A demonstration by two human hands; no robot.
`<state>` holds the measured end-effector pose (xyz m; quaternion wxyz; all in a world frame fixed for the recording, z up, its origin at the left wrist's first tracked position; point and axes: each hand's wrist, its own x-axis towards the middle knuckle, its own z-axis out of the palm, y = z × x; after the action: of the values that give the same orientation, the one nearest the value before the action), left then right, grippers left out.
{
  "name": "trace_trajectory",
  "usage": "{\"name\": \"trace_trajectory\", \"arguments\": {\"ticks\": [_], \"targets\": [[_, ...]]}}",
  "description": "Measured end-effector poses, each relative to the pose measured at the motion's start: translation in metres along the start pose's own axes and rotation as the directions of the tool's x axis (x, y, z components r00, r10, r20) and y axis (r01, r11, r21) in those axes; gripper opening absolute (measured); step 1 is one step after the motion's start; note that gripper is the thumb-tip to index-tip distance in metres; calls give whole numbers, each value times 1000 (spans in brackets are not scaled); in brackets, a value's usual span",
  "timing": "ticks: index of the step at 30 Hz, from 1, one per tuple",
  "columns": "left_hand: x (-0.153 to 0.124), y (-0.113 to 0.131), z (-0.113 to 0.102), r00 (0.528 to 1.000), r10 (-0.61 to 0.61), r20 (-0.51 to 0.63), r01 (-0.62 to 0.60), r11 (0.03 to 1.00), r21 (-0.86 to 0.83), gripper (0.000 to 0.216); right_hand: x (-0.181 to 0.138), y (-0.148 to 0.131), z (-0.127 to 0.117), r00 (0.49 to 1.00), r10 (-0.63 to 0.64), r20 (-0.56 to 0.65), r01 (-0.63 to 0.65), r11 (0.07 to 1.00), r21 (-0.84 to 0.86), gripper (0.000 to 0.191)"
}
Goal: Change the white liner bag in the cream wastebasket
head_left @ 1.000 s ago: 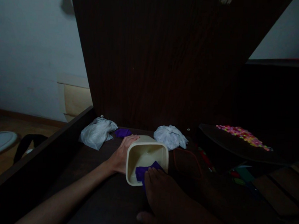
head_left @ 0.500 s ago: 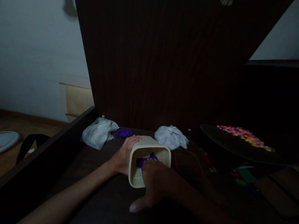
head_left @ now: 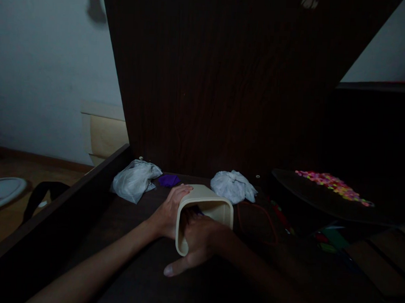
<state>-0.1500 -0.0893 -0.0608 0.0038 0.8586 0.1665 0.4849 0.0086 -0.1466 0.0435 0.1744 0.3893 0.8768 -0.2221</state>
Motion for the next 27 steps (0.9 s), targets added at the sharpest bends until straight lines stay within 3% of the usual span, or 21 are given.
{"name": "trace_trajectory", "arguments": {"ticks": [9, 12, 14, 16, 19, 23, 25, 27], "targets": [[-4, -4, -2, 999, -33, 11, 34, 998, -46, 113, -18, 4, 1, 968, -210, -137, 219, 974, 51, 114], [-5, -5, -2, 999, -36, 11, 36, 998, -52, 110, -18, 1, 23, 942, -231, -243, 224, 973, -56, 71], [-4, -5, -2, 999, -37, 17, 38, 998, -59, 109, -11, -2, 47, 916, -119, -384, 81, 990, -112, 44], [-4, -6, -3, 1000, -23, 13, 24, 997, -68, 109, -5, -2, 71, 867, -74, -493, -3, 988, -154, 43], [-3, -6, -4, 1000, -9, 15, 10, 997, -78, 110, -5, 6, 96, 820, -211, -533, 55, 955, -292, 39], [-1, -5, -5, 999, -14, 31, 17, 995, -101, 115, -19, 26, 111, 728, -370, -577, 109, 894, -435, 38], [0, -4, -5, 999, -12, 32, 16, 993, -113, 118, -25, 37, 118, 721, -339, -604, 58, 898, -435, 37], [2, -4, -5, 999, -14, 37, 19, 993, -117, 122, -28, 44, 122, 754, -273, -598, 11, 915, -403, 38]]}}
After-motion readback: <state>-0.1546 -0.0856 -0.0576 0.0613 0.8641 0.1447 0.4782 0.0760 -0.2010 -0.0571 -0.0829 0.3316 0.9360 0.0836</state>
